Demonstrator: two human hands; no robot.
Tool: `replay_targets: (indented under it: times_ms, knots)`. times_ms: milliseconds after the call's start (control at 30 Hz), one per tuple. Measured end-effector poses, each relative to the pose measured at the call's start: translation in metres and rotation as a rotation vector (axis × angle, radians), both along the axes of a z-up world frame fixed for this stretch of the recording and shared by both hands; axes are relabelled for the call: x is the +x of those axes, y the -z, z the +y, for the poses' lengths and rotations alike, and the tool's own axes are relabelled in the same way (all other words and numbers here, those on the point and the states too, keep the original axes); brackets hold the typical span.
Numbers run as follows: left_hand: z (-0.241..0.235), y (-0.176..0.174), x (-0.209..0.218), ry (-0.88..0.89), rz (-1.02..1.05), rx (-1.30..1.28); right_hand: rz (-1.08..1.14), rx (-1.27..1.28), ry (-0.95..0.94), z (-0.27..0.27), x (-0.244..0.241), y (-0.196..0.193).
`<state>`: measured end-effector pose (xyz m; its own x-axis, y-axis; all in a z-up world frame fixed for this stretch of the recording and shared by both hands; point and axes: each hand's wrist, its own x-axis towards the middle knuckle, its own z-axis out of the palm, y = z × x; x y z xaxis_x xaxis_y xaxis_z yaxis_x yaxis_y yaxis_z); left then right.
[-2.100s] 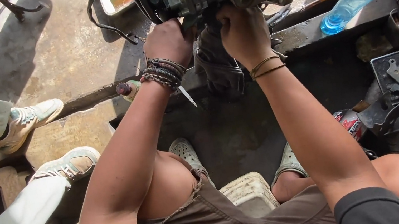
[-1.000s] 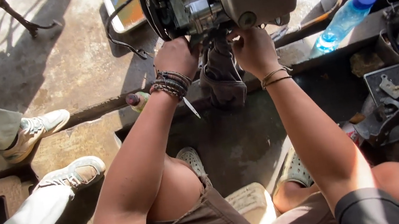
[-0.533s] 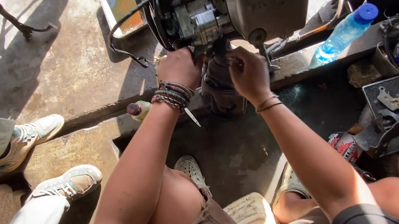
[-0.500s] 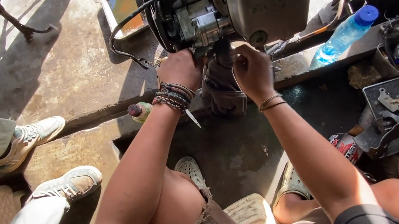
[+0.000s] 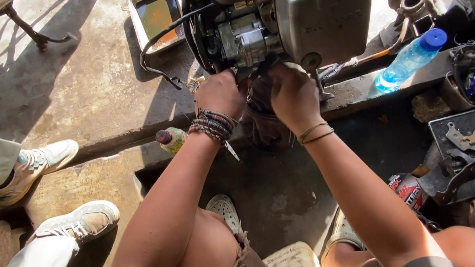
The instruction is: The person sits on a low stool and cleans a motorcycle engine using a dark cloth. They wipe various parts of the engine block and surrounding components, then fold the cloth and continue wiping.
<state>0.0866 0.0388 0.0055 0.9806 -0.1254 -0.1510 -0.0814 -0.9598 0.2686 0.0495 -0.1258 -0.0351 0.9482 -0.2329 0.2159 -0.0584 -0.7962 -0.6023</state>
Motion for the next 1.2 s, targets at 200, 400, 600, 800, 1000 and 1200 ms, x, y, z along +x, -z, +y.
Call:
replay_targets:
  times_ms: [200,400,600,800,1000,1200]
  knots:
    - [-0.001,0.013,0.002,-0.005,-0.025,0.018,0.073,-0.23,0.005,-0.018,0.021,-0.005]
    - [0.001,0.003,-0.002,0.012,-0.055,-0.01,0.103,-0.232,-0.1,-0.036,0.052,-0.002]
    - [0.0,0.011,0.001,-0.009,-0.07,-0.01,-0.045,-0.223,-0.144,-0.001,-0.002,-0.044]
    - [0.002,0.004,-0.003,0.005,-0.053,0.019,-0.01,-0.278,-0.082,-0.042,0.039,0.036]
    - [-0.002,-0.006,-0.009,-0.011,-0.051,0.008,0.053,-0.171,-0.157,-0.009,0.005,-0.034]
    - [-0.003,-0.008,-0.005,-0.022,-0.075,0.017,0.049,-0.098,-0.17,-0.008,0.002,-0.026]
